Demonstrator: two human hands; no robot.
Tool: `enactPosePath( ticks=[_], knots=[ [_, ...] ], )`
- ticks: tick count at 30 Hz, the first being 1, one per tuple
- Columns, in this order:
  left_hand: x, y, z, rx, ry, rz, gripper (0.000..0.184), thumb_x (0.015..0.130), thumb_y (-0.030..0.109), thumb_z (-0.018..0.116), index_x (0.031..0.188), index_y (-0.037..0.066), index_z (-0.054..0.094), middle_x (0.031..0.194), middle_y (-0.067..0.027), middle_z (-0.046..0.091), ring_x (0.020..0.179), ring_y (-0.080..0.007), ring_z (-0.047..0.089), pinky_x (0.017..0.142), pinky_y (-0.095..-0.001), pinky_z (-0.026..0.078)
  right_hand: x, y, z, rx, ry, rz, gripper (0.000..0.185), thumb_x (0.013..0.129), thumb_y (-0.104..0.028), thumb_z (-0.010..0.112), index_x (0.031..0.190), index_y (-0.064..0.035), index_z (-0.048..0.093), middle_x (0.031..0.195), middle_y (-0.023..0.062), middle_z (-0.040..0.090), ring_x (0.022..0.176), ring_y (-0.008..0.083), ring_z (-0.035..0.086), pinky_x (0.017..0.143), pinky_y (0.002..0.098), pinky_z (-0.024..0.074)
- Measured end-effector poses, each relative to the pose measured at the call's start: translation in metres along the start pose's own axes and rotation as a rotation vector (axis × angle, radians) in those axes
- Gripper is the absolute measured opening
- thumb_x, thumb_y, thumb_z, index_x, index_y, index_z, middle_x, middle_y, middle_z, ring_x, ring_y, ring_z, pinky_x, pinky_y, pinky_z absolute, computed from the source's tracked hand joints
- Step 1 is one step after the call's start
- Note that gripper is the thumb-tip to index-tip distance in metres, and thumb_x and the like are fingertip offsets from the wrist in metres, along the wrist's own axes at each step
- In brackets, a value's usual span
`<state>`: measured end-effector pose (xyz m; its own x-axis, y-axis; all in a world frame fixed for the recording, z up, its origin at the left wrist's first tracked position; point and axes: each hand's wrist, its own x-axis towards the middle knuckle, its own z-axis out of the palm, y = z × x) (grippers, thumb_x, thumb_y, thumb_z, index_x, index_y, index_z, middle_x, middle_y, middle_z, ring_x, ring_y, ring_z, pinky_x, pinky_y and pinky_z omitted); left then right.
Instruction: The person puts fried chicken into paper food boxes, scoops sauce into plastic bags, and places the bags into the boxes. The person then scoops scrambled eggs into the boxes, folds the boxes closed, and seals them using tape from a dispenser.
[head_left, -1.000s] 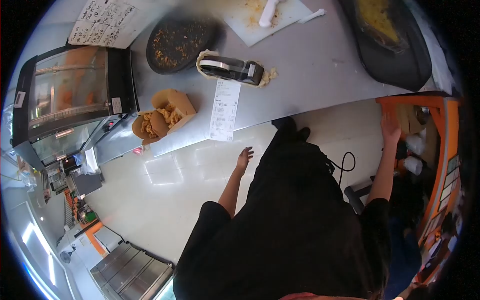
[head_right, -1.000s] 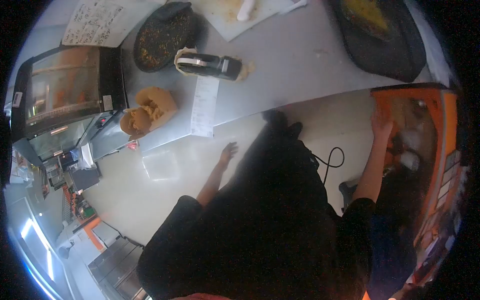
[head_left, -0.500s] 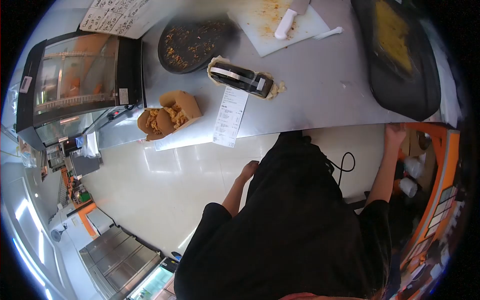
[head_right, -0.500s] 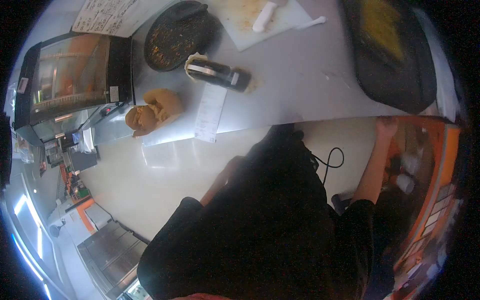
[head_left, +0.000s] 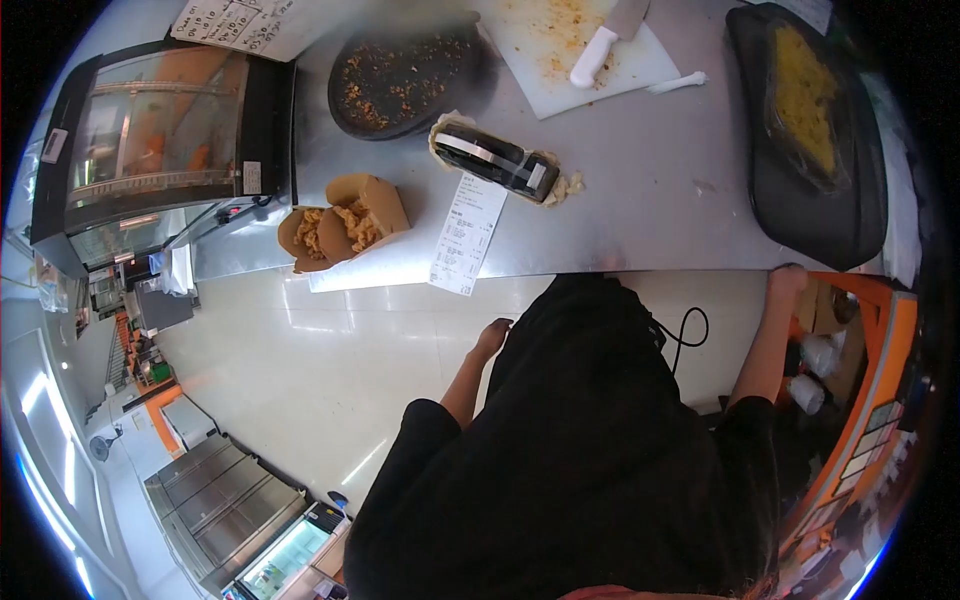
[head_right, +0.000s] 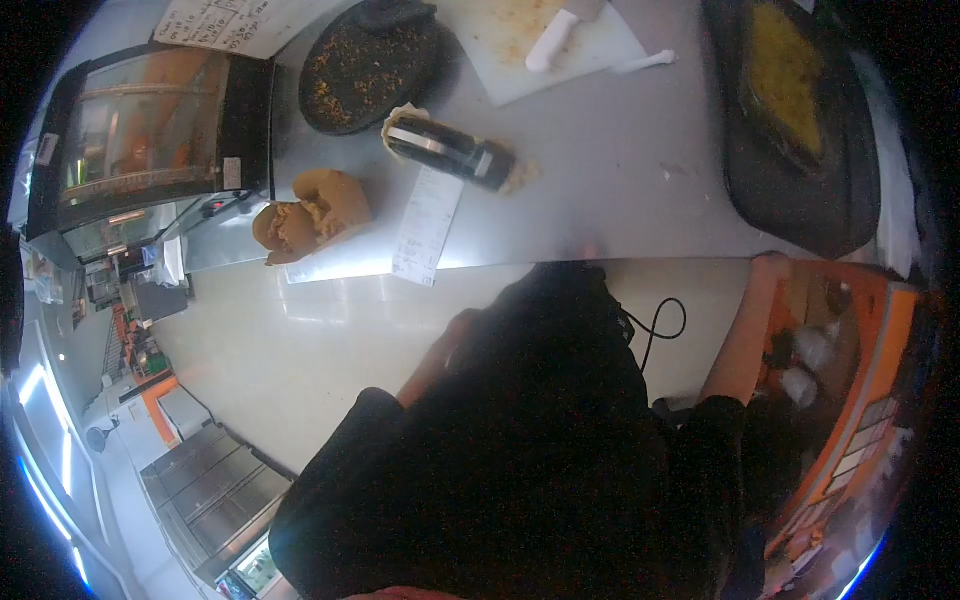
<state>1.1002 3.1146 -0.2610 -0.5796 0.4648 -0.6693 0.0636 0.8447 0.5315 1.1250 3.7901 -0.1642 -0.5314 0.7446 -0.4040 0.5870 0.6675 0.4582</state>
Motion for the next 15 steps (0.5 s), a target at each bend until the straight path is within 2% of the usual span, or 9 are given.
enactPosePath(
  ticks=[2, 5, 8, 11, 12, 15],
  knots=[
    [-0.015, 0.025, -0.015, 0.040, 0.037, 0.058, 0.032, 0.090, 0.024, 0.034, 0.104, 0.004, 0.055, 0.105, -0.0176, 0.056, 0.097, -0.0356, 0.053, 0.082, -0.0408, 0.043, 0.003, 0.002, -0.006, -0.143, -0.031, -0.063, 0.029, 0.082, -0.023, 0.049, 0.102, -0.0085, 0.063, 0.109, 0.0091, 0.060, 0.097, 0.0243, 0.059, 0.079, 0.0363, 0.0480],
    [-0.014, 0.016, -0.012, -0.003, 0.033, -0.013, 0.039, 0.091, 0.032, 0.032, 0.102, 0.007, 0.060, 0.104, -0.0195, 0.057, 0.097, -0.0368, 0.052, 0.085, -0.0411, 0.041, 0.004, 0.002, -0.019, -0.193, -0.025, -0.080, 0.028, 0.082, -0.023, 0.049, 0.102, -0.0092, 0.063, 0.108, 0.0087, 0.060, 0.096, 0.0239, 0.059, 0.078, 0.0363, 0.0485],
    [-0.020, 0.013, -0.029, -0.472, -0.011, -0.263, 0.039, 0.090, 0.033, 0.035, 0.099, 0.010, 0.065, 0.104, -0.0206, 0.058, 0.099, -0.0349, 0.053, 0.089, -0.0387, 0.039, 0.008, -0.002, -0.027, -0.131, 0.014, -0.057, 0.028, 0.083, -0.023, 0.048, 0.102, -0.0088, 0.063, 0.106, 0.0089, 0.060, 0.096, 0.0237, 0.059, 0.078, 0.0360, 0.0482],
    [-0.043, 0.024, -0.044, -0.281, 0.147, -0.099, 0.039, 0.088, 0.033, 0.036, 0.097, 0.012, 0.067, 0.107, -0.0204, 0.057, 0.101, -0.0328, 0.053, 0.093, -0.0366, 0.037, 0.007, -0.005, -0.031, -0.041, 0.069, -0.039, 0.027, 0.084, -0.023, 0.048, 0.101, -0.0084, 0.062, 0.105, 0.0091, 0.060, 0.095, 0.0235, 0.059, 0.078, 0.0358, 0.0479],
    [-0.050, 0.014, -0.039, -0.326, 0.170, -0.054, 0.039, 0.087, 0.032, 0.037, 0.098, 0.008, 0.066, 0.107, -0.0202, 0.058, 0.103, -0.0311, 0.052, 0.093, -0.0349, 0.037, 0.005, -0.008, -0.035, -0.008, 0.090, -0.030, 0.027, 0.084, -0.023, 0.047, 0.101, -0.0083, 0.062, 0.105, 0.0092, 0.060, 0.095, 0.0234, 0.058, 0.078, 0.0357, 0.0478],
    [-0.093, 0.016, -0.024, -0.484, 0.243, -0.198, 0.042, 0.085, 0.034, 0.038, 0.100, 0.003, 0.064, 0.106, -0.0213, 0.058, 0.105, -0.0322, 0.052, 0.092, -0.0356, 0.038, 0.005, -0.016, -0.040, 0.145, 0.208, -0.017, 0.026, 0.085, -0.023, 0.047, 0.101, -0.0079, 0.061, 0.103, 0.0094, 0.059, 0.094, 0.0232, 0.058, 0.077, 0.0354, 0.0474]
  ],
)
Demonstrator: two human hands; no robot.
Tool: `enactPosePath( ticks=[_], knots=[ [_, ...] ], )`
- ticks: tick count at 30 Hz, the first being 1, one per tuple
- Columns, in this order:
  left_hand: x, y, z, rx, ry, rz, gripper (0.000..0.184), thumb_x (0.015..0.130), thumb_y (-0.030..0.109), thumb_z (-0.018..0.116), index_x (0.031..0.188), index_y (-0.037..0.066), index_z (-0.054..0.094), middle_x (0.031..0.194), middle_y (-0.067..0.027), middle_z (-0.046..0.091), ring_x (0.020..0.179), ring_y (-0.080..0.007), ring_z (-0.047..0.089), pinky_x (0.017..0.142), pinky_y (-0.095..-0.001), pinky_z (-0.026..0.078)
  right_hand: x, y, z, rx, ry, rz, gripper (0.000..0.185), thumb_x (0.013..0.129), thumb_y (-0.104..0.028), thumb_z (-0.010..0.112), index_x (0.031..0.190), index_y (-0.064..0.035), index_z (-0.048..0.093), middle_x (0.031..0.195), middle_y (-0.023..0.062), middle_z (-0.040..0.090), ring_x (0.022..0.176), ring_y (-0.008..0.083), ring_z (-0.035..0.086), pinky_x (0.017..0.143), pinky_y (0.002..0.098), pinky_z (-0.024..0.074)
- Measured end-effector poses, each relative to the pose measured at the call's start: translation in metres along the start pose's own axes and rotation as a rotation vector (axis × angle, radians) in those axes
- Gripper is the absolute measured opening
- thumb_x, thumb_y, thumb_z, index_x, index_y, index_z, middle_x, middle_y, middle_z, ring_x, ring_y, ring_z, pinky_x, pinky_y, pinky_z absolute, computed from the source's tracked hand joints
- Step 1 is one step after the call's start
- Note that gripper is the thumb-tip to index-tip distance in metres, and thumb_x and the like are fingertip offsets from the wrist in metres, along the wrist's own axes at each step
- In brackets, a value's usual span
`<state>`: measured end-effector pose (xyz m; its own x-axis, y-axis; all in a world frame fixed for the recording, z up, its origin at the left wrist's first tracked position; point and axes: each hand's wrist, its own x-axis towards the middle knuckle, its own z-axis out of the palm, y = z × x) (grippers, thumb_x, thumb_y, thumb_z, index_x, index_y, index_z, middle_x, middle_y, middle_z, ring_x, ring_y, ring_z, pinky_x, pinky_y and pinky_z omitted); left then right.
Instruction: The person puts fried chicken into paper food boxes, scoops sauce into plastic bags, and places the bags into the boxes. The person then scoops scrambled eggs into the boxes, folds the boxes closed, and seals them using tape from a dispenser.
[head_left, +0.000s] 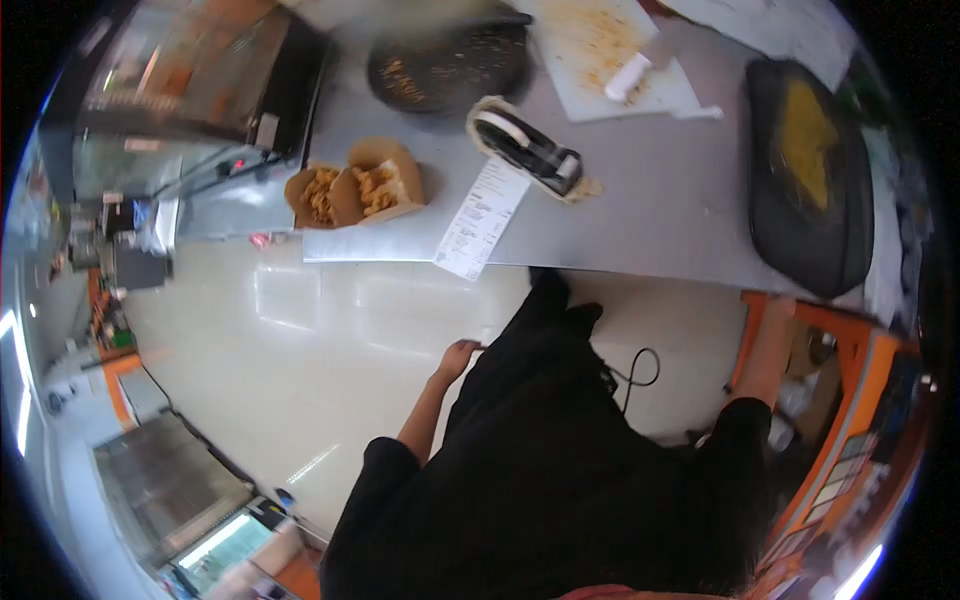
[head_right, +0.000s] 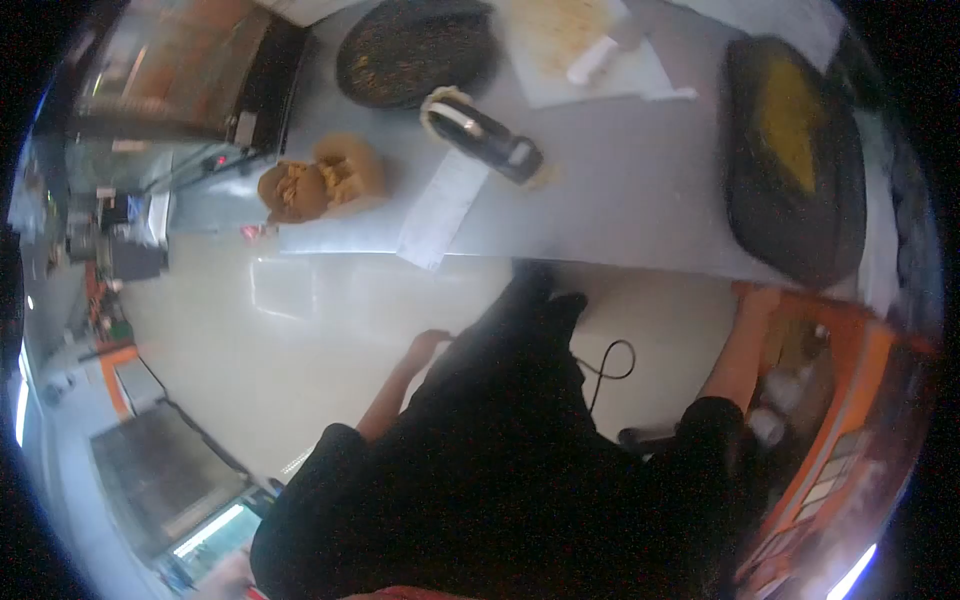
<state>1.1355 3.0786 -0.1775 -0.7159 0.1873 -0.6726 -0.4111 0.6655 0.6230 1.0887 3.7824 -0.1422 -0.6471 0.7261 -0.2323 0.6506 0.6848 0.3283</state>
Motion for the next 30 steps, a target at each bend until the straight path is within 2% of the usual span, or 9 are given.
enactPosePath(
  ticks=[7, 8, 9, 17, 21, 24, 25, 28, 30],
  knots=[
    [-0.126, -0.150, 0.045, 0.182, 0.104, -0.452, 0.042, 0.087, 0.036, 0.036, 0.096, 0.004, 0.062, 0.103, -0.0227, 0.057, 0.097, -0.0387, 0.053, 0.084, -0.0473, 0.041, -0.049, -0.079, 0.010, 0.492, 0.451, -0.102, 0.025, 0.087, -0.022, 0.045, 0.100, -0.0069, 0.059, 0.100, 0.0098, 0.059, 0.093, 0.0228, 0.057, 0.076, 0.0348, 0.0467],
    [-0.139, -0.239, 0.084, 0.149, 0.017, -0.033, 0.039, 0.086, 0.035, 0.040, 0.097, 0.005, 0.062, 0.105, -0.0221, 0.057, 0.101, -0.0366, 0.052, 0.085, -0.0466, 0.041, -0.071, -0.103, 0.014, 0.556, 0.454, -0.132, 0.025, 0.087, -0.022, 0.045, 0.100, -0.0068, 0.059, 0.099, 0.0099, 0.059, 0.092, 0.0227, 0.057, 0.076, 0.0347, 0.0466],
    [-0.156, -0.252, 0.087, 0.098, 0.004, -0.261, 0.038, 0.086, 0.035, 0.040, 0.096, 0.005, 0.061, 0.104, -0.0212, 0.057, 0.100, -0.0359, 0.052, 0.084, -0.0461, 0.041, -0.093, -0.130, 0.024, 0.605, 0.444, -0.170, 0.024, 0.087, -0.022, 0.045, 0.100, -0.0066, 0.059, 0.099, 0.0100, 0.059, 0.092, 0.0227, 0.057, 0.076, 0.0346, 0.0465],
    [-0.182, -0.357, -0.013, -0.825, 0.463, -0.783, 0.033, 0.086, 0.035, 0.040, 0.088, 0.008, 0.059, 0.096, -0.0141, 0.059, 0.094, -0.0297, 0.054, 0.081, -0.0418, 0.042, -0.305, -0.425, 0.114, 0.521, -0.623, -0.603, 0.023, 0.089, -0.021, 0.043, 0.099, -0.0055, 0.057, 0.095, 0.0105, 0.058, 0.091, 0.0222, 0.056, 0.075, 0.0338, 0.0456],
    [-0.174, -0.400, -0.084, -1.741, 0.888, -0.250, 0.031, 0.086, 0.035, 0.039, 0.085, 0.010, 0.058, 0.093, -0.0105, 0.060, 0.090, -0.0267, 0.055, 0.079, -0.0396, 0.043, -0.373, -0.587, 0.153, 0.401, -0.893, -1.021, 0.023, 0.090, -0.021, 0.042, 0.098, -0.0050, 0.056, 0.093, 0.0108, 0.058, 0.090, 0.0219, 0.056, 0.075, 0.0335, 0.0452],
    [-0.165, -0.460, -0.155, -2.308, 0.706, 0.868, 0.029, 0.086, 0.034, 0.039, 0.082, 0.011, 0.057, 0.090, -0.0078, 0.061, 0.088, -0.0244, 0.056, 0.078, -0.0380, 0.043, -0.414, -0.753, 0.110, 0.526, -1.094, -1.516, 0.021, 0.090, -0.022, 0.045, 0.102, -0.0064, 0.053, 0.082, 0.0056, 0.058, 0.073, 0.0173, 0.057, 0.058, 0.0291, 0.0457],
    [-0.162, -0.487, -0.184, -2.287, 0.620, 1.105, 0.029, 0.086, 0.034, 0.039, 0.081, 0.012, 0.057, 0.089, -0.0069, 0.062, 0.087, -0.0236, 0.056, 0.077, -0.0374, 0.043, -0.473, -0.773, 0.017, 0.664, -0.920, -0.959, 0.019, 0.088, -0.020, 0.048, 0.101, -0.0076, 0.054, 0.073, 0.0017, 0.055, 0.059, 0.0118, 0.054, 0.047, 0.0235, 0.0413],
    [-0.192, -0.467, -0.349, -2.446, 1.279, 1.231, 0.029, 0.087, 0.032, 0.036, 0.071, 0.012, 0.049, 0.073, -0.0050, 0.052, 0.068, -0.0194, 0.046, 0.069, -0.0335, 0.043, -0.517, -0.841, -0.064, 1.139, -0.906, -0.894, 0.021, 0.089, -0.021, 0.046, 0.105, -0.0098, 0.055, 0.078, 0.0021, 0.058, 0.057, 0.0091, 0.053, 0.046, 0.0210, 0.0409],
    [-0.205, -0.459, -0.450, -2.364, 1.317, 1.409, 0.031, 0.088, 0.031, 0.034, 0.065, 0.013, 0.045, 0.062, -0.0037, 0.046, 0.055, -0.0165, 0.039, 0.063, -0.0308, 0.042, -0.544, -0.868, -0.105, 1.078, -0.898, -0.905, 0.021, 0.088, -0.020, 0.048, 0.104, -0.0095, 0.056, 0.076, 0.0025, 0.058, 0.057, 0.0095, 0.054, 0.047, 0.0212, 0.0415]
  ],
)
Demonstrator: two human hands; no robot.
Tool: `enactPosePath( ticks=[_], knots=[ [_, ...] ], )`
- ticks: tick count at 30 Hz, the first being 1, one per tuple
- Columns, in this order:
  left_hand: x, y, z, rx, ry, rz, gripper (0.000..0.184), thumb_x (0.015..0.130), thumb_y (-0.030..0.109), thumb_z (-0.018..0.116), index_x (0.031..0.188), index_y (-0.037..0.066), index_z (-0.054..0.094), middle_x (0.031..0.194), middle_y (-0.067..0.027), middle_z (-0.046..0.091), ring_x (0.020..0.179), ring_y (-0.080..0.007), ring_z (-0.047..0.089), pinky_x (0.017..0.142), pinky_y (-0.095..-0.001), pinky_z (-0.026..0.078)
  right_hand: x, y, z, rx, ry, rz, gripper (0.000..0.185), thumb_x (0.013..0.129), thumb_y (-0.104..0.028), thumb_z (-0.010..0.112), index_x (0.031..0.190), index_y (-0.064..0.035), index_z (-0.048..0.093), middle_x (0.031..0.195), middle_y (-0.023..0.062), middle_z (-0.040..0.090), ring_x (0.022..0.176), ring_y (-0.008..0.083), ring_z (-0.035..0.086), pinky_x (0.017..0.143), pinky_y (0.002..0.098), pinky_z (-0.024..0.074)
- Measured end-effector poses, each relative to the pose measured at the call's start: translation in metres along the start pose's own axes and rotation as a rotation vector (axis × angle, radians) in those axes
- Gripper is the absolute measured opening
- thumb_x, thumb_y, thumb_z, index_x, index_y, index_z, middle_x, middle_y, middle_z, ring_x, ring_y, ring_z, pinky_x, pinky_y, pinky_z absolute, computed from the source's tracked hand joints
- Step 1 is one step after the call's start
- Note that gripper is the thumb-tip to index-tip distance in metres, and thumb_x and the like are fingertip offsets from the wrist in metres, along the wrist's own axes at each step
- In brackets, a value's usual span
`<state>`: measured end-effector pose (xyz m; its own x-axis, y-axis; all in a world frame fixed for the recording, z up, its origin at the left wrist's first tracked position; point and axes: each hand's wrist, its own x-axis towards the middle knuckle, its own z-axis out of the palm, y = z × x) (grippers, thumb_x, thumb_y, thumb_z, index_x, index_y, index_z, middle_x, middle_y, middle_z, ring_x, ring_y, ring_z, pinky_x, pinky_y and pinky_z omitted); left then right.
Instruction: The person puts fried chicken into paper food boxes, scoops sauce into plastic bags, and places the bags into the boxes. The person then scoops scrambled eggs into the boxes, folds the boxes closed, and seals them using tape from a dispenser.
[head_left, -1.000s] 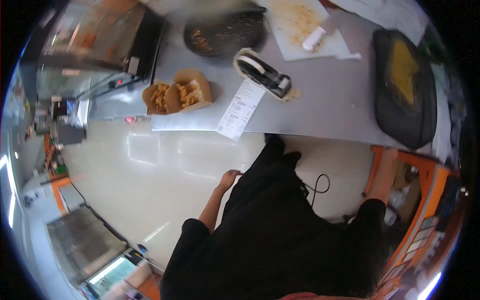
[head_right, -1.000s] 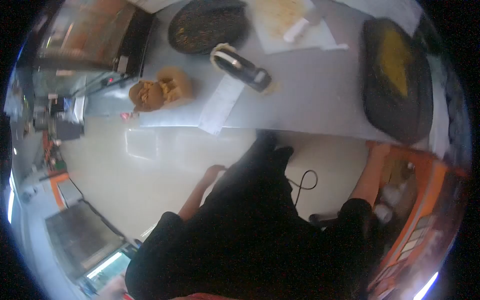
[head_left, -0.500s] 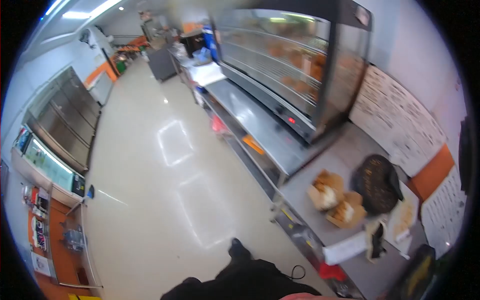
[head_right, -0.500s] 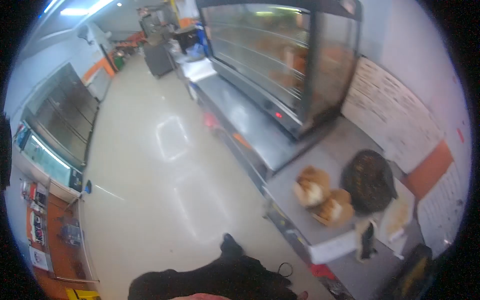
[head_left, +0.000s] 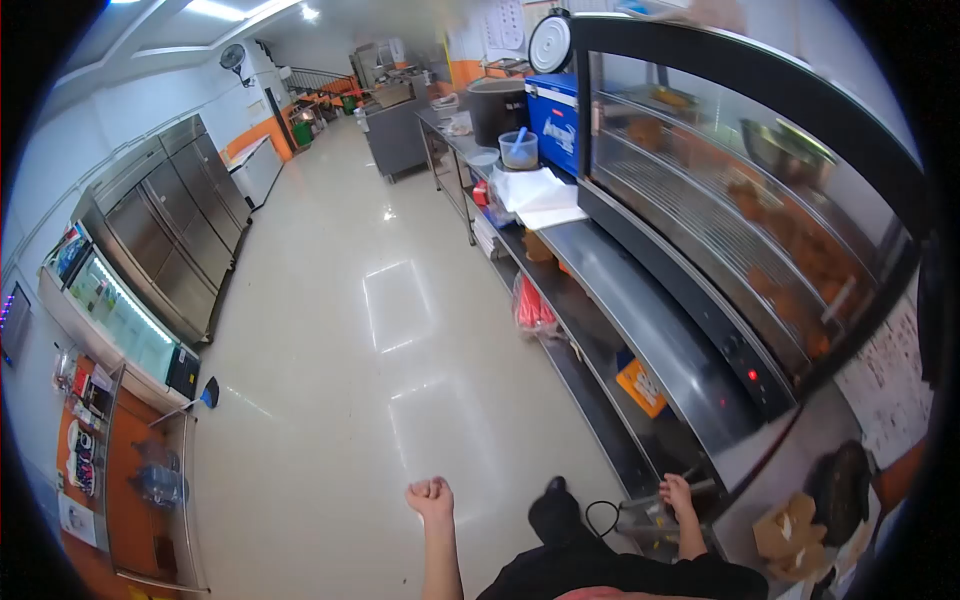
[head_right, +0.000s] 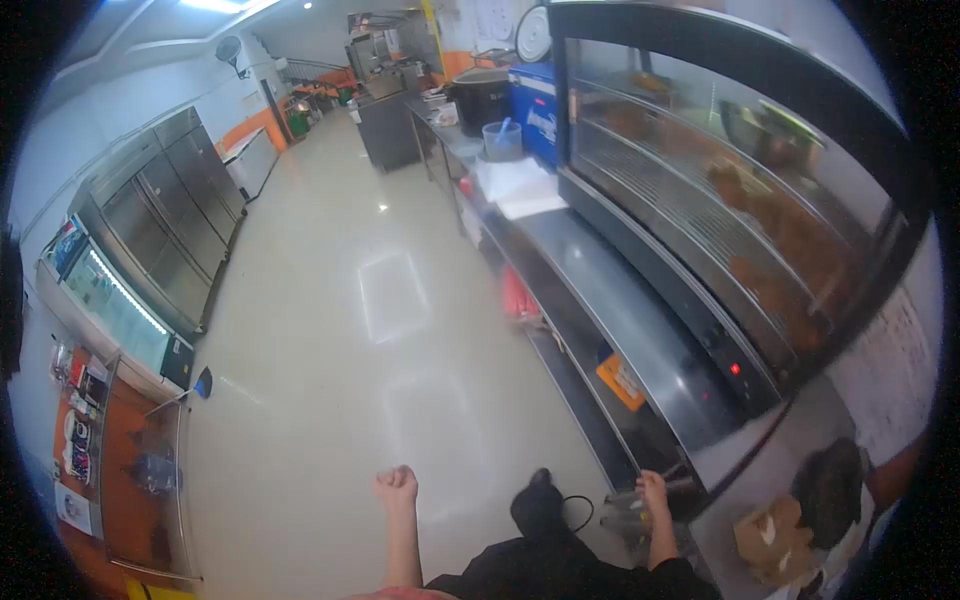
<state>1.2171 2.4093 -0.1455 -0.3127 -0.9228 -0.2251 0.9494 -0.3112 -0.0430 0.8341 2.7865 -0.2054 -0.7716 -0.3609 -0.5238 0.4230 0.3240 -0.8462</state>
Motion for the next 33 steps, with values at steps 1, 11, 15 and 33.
enactPosePath(
  ticks=[1, 11, 15, 33],
  knots=[
    [0.035, -0.011, 0.025, -0.010, -0.027, 0.015, 0.033, 0.089, 0.030, 0.033, 0.062, 0.013, 0.042, 0.057, -0.0031, 0.043, 0.048, -0.0151, 0.036, 0.061, -0.0295, 0.042, 0.011, -0.016, 0.014, -0.086, -0.003, 0.063, 0.021, 0.087, -0.019, 0.048, 0.103, -0.0092, 0.056, 0.075, 0.0027, 0.058, 0.057, 0.0099, 0.054, 0.048, 0.0216, 0.0420],
    [0.200, 0.036, -0.076, 2.320, 0.234, -0.675, 0.042, 0.085, 0.030, 0.046, 0.115, 0.001, 0.049, 0.113, -0.0175, 0.052, 0.103, -0.0270, 0.050, 0.087, -0.0391, 0.041, 0.289, -0.136, 0.239, -0.205, -0.108, -0.236, 0.010, 0.081, -0.012, 0.053, 0.086, -0.0065, 0.059, 0.065, 0.0006, 0.055, 0.050, 0.0094, 0.050, 0.042, 0.0242, 0.0379],
    [0.259, 0.042, -0.056, 2.306, 0.492, -0.853, 0.040, 0.084, 0.029, 0.046, 0.112, 0.000, 0.051, 0.110, -0.0190, 0.054, 0.102, -0.0290, 0.051, 0.086, -0.0399, 0.041, 0.334, -0.283, 0.402, -0.202, -0.443, -0.123, 0.020, 0.085, -0.013, 0.052, 0.102, -0.0048, 0.058, 0.079, 0.0026, 0.059, 0.063, 0.0086, 0.054, 0.055, 0.0210, 0.0428],
    [0.898, 0.060, 0.101, 2.309, 0.364, 0.055, 0.042, 0.083, 0.032, 0.042, 0.098, -0.003, 0.058, 0.096, -0.0257, 0.059, 0.094, -0.0377, 0.056, 0.083, -0.0409, 0.043, 0.588, -0.541, 0.787, -0.868, -0.879, -0.347, 0.040, 0.087, -0.027, 0.048, 0.119, -0.0024, 0.050, 0.111, 0.0128, 0.056, 0.102, 0.0217, 0.052, 0.087, 0.0307, 0.0409]
  ],
)
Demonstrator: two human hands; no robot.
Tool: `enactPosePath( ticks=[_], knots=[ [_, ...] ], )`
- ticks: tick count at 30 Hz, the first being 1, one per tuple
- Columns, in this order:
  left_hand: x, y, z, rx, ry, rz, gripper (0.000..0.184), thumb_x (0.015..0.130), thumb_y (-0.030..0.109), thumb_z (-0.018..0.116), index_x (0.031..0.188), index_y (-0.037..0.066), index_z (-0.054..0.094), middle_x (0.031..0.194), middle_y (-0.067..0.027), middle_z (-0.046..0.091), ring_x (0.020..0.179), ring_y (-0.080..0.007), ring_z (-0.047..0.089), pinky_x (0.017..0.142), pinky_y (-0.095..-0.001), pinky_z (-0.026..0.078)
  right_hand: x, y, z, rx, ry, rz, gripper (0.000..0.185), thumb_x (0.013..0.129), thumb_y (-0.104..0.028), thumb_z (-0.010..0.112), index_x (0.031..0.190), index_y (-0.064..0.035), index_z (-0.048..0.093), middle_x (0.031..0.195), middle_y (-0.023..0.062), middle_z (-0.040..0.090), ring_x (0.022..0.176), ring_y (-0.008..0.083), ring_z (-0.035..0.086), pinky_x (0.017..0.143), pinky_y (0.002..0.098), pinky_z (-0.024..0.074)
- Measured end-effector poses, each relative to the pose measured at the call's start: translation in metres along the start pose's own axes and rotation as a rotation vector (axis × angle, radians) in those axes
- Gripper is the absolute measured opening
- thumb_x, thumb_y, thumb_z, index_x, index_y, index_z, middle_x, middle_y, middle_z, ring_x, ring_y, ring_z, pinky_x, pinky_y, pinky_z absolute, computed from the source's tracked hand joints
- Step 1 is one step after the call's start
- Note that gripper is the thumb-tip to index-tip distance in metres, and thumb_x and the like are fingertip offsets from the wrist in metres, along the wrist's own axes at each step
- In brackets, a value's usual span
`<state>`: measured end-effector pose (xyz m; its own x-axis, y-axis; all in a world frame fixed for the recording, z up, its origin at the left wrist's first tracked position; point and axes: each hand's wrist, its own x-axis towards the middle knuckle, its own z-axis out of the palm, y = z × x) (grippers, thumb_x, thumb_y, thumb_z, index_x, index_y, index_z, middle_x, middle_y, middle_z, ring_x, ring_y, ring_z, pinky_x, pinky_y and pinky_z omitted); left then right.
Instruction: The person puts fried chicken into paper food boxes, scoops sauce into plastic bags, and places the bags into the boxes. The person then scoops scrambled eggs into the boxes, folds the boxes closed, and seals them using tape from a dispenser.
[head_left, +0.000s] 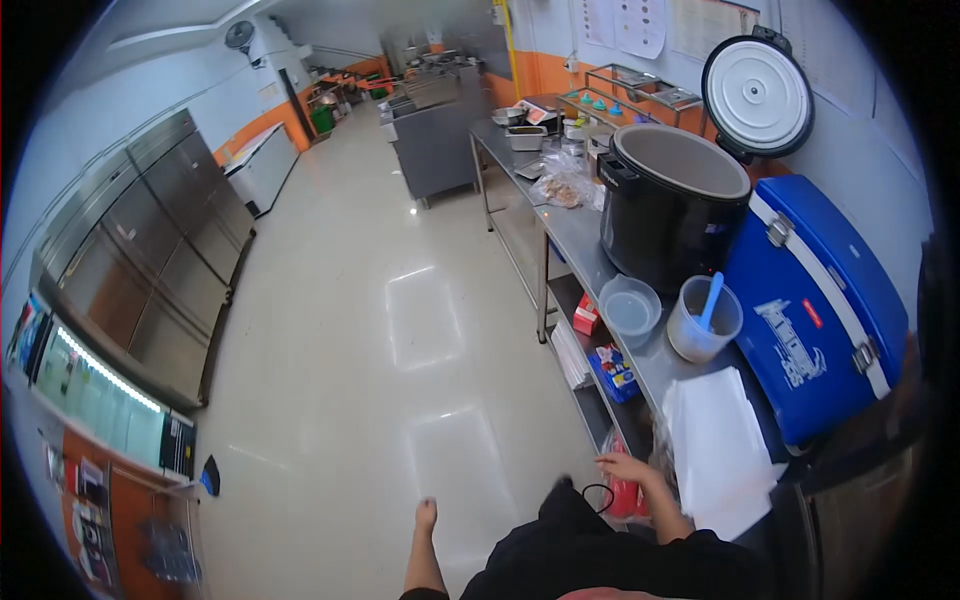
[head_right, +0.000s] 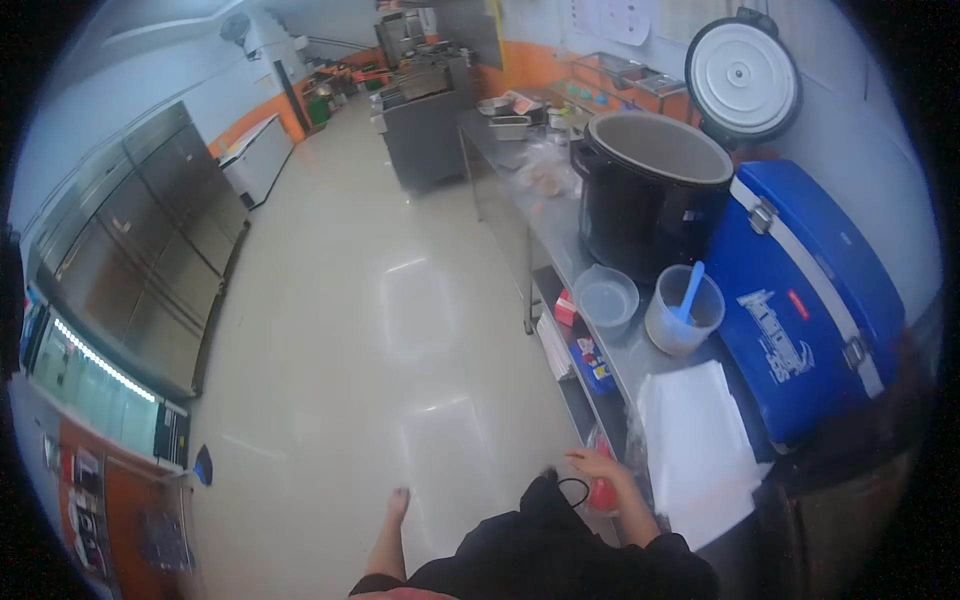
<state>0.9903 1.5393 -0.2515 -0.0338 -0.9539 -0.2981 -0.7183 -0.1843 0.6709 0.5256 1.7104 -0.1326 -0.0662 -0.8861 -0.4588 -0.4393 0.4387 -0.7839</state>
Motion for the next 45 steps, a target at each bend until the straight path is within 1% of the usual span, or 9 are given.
enactPosePath(
  ticks=[7, 10, 16, 18, 20, 26, 33, 38, 45],
  knots=[
    [0.217, 0.261, 0.055, -0.292, -0.225, 0.343, 0.036, 0.088, 0.028, 0.043, 0.104, -0.001, 0.057, 0.091, -0.0140, 0.061, 0.086, -0.0205, 0.056, 0.081, -0.0299, 0.043, 0.163, -0.078, -0.174, 0.309, 0.159, -0.142, 0.036, 0.090, -0.022, 0.048, 0.120, -0.0028, 0.048, 0.106, 0.0053, 0.057, 0.089, 0.0124, 0.054, 0.079, 0.0257, 0.0440],
    [0.249, 0.231, 0.093, -0.057, -0.489, 0.140, 0.038, 0.087, 0.031, 0.045, 0.105, 0.000, 0.057, 0.097, -0.0160, 0.061, 0.098, -0.0252, 0.054, 0.088, -0.0344, 0.041, 0.214, -0.172, -0.243, 0.726, 0.120, 0.024, 0.035, 0.091, -0.022, 0.046, 0.121, -0.0038, 0.048, 0.110, 0.0058, 0.056, 0.091, 0.0122, 0.054, 0.075, 0.0246, 0.0448],
    [0.308, 0.189, 0.087, 0.402, -0.773, -0.180, 0.042, 0.088, 0.035, 0.042, 0.110, 0.001, 0.053, 0.106, -0.0162, 0.057, 0.106, -0.0263, 0.051, 0.092, -0.0357, 0.037, 0.422, -0.248, -0.364, 0.289, 0.242, -0.332, 0.032, 0.089, -0.023, 0.049, 0.118, -0.0081, 0.052, 0.104, 0.0014, 0.059, 0.084, 0.0092, 0.055, 0.068, 0.0240, 0.0438],
    [0.346, 0.191, 0.072, 0.434, -0.763, -0.175, 0.044, 0.088, 0.037, 0.042, 0.112, 0.002, 0.052, 0.109, -0.0156, 0.056, 0.107, -0.0261, 0.050, 0.093, -0.0358, 0.036, 0.452, -0.218, -0.377, 0.027, 0.756, -0.129, 0.032, 0.085, -0.022, 0.054, 0.116, -0.0117, 0.054, 0.103, 0.0022, 0.061, 0.088, 0.0132, 0.057, 0.073, 0.0286, 0.0444],
    [0.402, 0.200, 0.048, 0.493, -0.783, -0.123, 0.045, 0.089, 0.038, 0.041, 0.114, 0.002, 0.051, 0.111, -0.0150, 0.055, 0.108, -0.0259, 0.050, 0.094, -0.0360, 0.035, 0.379, -0.249, -0.379, -0.257, 0.808, -0.121, 0.037, 0.080, -0.022, 0.058, 0.116, -0.0152, 0.055, 0.118, 0.0082, 0.054, 0.106, 0.0240, 0.051, 0.088, 0.0357, 0.0399],
    [0.589, 0.410, 0.058, 0.168, -0.723, 0.130, 0.048, 0.089, 0.041, 0.038, 0.119, 0.004, 0.047, 0.117, -0.0133, 0.051, 0.110, -0.0254, 0.047, 0.096, -0.0363, 0.033, 0.406, -0.206, -0.347, -0.435, 0.762, 0.362, 0.048, 0.077, -0.018, 0.058, 0.123, -0.0155, 0.048, 0.143, 0.0119, 0.021, 0.126, 0.0365, 0.025, 0.103, 0.0414, 0.0250],
    [0.638, 0.680, 0.096, -0.382, -0.748, 0.187, 0.051, 0.090, 0.046, 0.036, 0.122, 0.007, 0.044, 0.121, -0.0108, 0.050, 0.109, -0.0245, 0.049, 0.094, -0.0364, 0.033, 0.423, -0.217, -0.407, -0.223, 0.638, 0.564, 0.050, 0.080, -0.022, 0.054, 0.126, -0.0063, 0.043, 0.141, 0.0183, 0.019, 0.124, 0.0430, 0.025, 0.100, 0.0420, 0.0290],
    [0.657, 0.707, 0.108, -0.176, -0.917, 0.342, 0.038, 0.091, 0.033, 0.042, 0.113, 0.003, 0.053, 0.109, -0.0097, 0.057, 0.101, -0.0187, 0.052, 0.087, -0.0286, 0.038, 0.434, -0.291, -0.502, -0.102, 0.332, 0.754, 0.040, 0.079, -0.028, 0.056, 0.111, -0.0036, 0.055, 0.107, 0.0205, 0.056, 0.103, 0.0338, 0.053, 0.086, 0.0406, 0.0422],
    [0.771, 0.691, 0.064, 0.125, -0.838, 0.518, 0.030, 0.088, 0.018, 0.047, 0.112, 0.002, 0.053, 0.111, -0.0150, 0.055, 0.103, -0.0250, 0.053, 0.088, -0.0322, 0.041, 0.694, -0.233, -0.660, -0.142, 1.366, 0.019, 0.025, 0.076, -0.017, 0.061, 0.095, 0.0001, 0.060, 0.077, 0.0125, 0.061, 0.069, 0.0236, 0.060, 0.064, 0.0301, 0.0472]
  ],
)
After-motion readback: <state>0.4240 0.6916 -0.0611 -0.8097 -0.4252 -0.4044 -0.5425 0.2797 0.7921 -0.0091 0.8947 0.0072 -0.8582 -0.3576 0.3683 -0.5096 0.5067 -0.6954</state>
